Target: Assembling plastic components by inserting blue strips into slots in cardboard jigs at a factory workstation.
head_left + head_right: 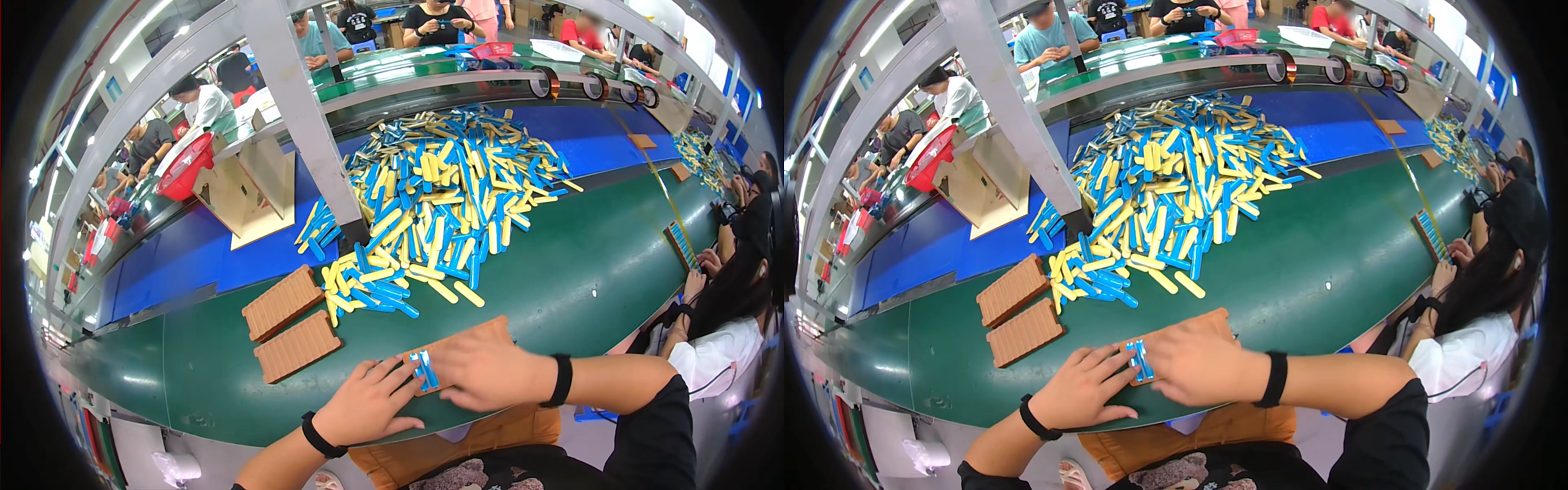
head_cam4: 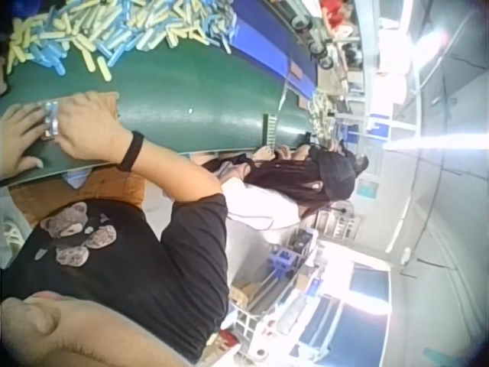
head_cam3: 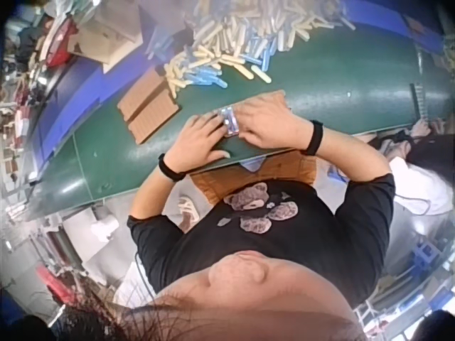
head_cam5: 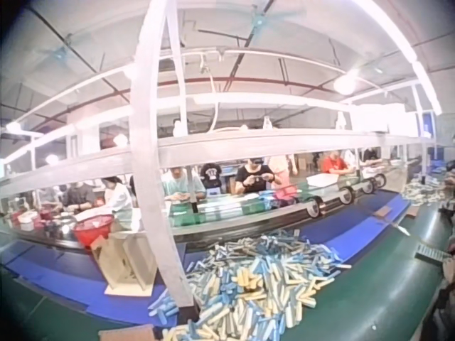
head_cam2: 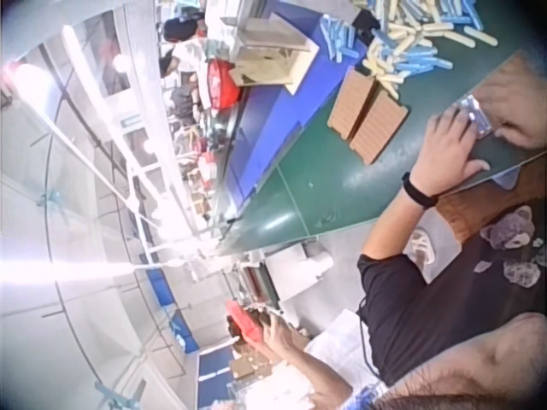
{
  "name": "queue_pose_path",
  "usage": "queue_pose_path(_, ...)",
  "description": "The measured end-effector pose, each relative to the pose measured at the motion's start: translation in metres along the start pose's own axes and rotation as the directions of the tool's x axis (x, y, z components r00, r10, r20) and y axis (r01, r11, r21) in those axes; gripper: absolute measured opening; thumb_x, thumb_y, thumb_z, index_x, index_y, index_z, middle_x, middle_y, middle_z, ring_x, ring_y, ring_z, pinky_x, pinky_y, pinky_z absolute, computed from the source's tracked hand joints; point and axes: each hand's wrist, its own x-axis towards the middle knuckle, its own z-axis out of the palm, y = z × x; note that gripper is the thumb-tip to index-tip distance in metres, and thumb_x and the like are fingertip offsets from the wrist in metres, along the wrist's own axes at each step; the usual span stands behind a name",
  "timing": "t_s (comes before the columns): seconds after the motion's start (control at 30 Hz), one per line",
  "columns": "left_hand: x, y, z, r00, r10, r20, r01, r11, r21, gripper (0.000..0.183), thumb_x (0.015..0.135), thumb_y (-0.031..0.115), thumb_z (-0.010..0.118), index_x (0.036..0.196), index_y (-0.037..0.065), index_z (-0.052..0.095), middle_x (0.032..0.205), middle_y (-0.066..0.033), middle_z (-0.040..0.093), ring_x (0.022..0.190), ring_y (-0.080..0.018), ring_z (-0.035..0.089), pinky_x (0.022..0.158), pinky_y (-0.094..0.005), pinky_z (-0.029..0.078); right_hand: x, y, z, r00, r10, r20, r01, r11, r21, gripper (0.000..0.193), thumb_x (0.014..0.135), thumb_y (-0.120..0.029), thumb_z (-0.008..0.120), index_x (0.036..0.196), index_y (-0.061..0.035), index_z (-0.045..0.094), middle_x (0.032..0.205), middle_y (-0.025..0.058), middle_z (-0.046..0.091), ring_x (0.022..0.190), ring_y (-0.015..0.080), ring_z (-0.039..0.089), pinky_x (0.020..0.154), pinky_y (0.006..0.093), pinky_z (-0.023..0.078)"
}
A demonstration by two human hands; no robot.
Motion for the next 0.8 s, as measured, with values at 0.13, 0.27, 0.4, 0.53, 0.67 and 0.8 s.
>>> queue_pose_path(0.13,-0.003,-0.002,-0.001,1.000,-0.018,-0.001,0.018,1.000,0.000,0.074,0.098,0.062,0.076,0.147,0.008,0.066,0.157,-0.0156,0.061,0.141,-0.0369,0.059,0.112,-0.0498,0.048,0.017,0.060,-0.013,0.915,0.364,-0.176,-0.343,0.929,0.138,0.032,0.092,-0.033,0.083,0.099,-0.0019,0.077,0.100,0.0206,0.076,0.095,0.0422,0.074,0.085,0.0521,0.059)
queue_pose_path(0.27,-0.009,-0.002,-0.004,0.997,-0.070,-0.039,0.067,0.996,-0.064,0.075,0.100,0.063,0.074,0.149,0.007,0.065,0.157,-0.0170,0.060,0.143,-0.0386,0.058,0.113,-0.0507,0.047,0.028,0.086,-0.008,0.843,0.537,-0.043,-0.536,0.844,0.024,0.033,0.093,-0.031,0.083,0.094,0.0012,0.078,0.097,0.0253,0.075,0.096,0.0462,0.074,0.086,0.0540,0.060)
queue_pose_path(0.4,-0.021,0.006,-0.010,0.981,-0.143,-0.130,0.132,0.987,-0.088,0.072,0.101,0.061,0.074,0.149,0.009,0.063,0.157,-0.0170,0.060,0.143,-0.0395,0.058,0.114,-0.0513,0.047,0.024,0.097,-0.004,0.790,0.611,0.060,-0.612,0.779,0.136,0.022,0.089,-0.021,0.085,0.085,0.0000,0.079,0.085,0.0233,0.076,0.086,0.0438,0.075,0.080,0.0535,0.060)
queue_pose_path(0.53,-0.033,0.020,-0.009,0.962,-0.186,-0.201,0.158,0.976,-0.146,0.068,0.100,0.056,0.077,0.147,0.009,0.065,0.154,-0.0161,0.062,0.141,-0.0392,0.059,0.114,-0.0507,0.048,0.019,0.099,-0.013,0.746,0.651,0.144,-0.666,0.718,0.204,0.015,0.088,-0.016,0.084,0.086,-0.0019,0.079,0.083,0.0211,0.076,0.084,0.0402,0.076,0.077,0.0485,0.060)
queue_pose_path(0.67,-0.041,0.028,-0.003,0.956,-0.247,-0.161,0.193,0.936,-0.295,0.063,0.098,0.045,0.083,0.145,0.007,0.065,0.151,-0.0170,0.064,0.138,-0.0400,0.060,0.115,-0.0514,0.048,0.007,0.092,-0.024,0.770,0.638,0.020,-0.614,0.733,0.293,0.015,0.090,-0.016,0.080,0.089,-0.0019,0.076,0.082,0.0192,0.076,0.080,0.0373,0.077,0.071,0.0451,0.059)
queue_pose_path(0.8,-0.051,0.037,0.008,0.938,-0.318,-0.136,0.254,0.900,-0.353,0.066,0.094,0.038,0.087,0.147,0.005,0.064,0.151,-0.0198,0.062,0.138,-0.0426,0.060,0.117,-0.0531,0.048,-0.006,0.032,-0.022,0.848,0.443,-0.291,-0.317,0.864,0.391,0.012,0.092,-0.011,0.078,0.100,-0.0032,0.075,0.088,0.0172,0.074,0.077,0.0361,0.074,0.072,0.0451,0.060)
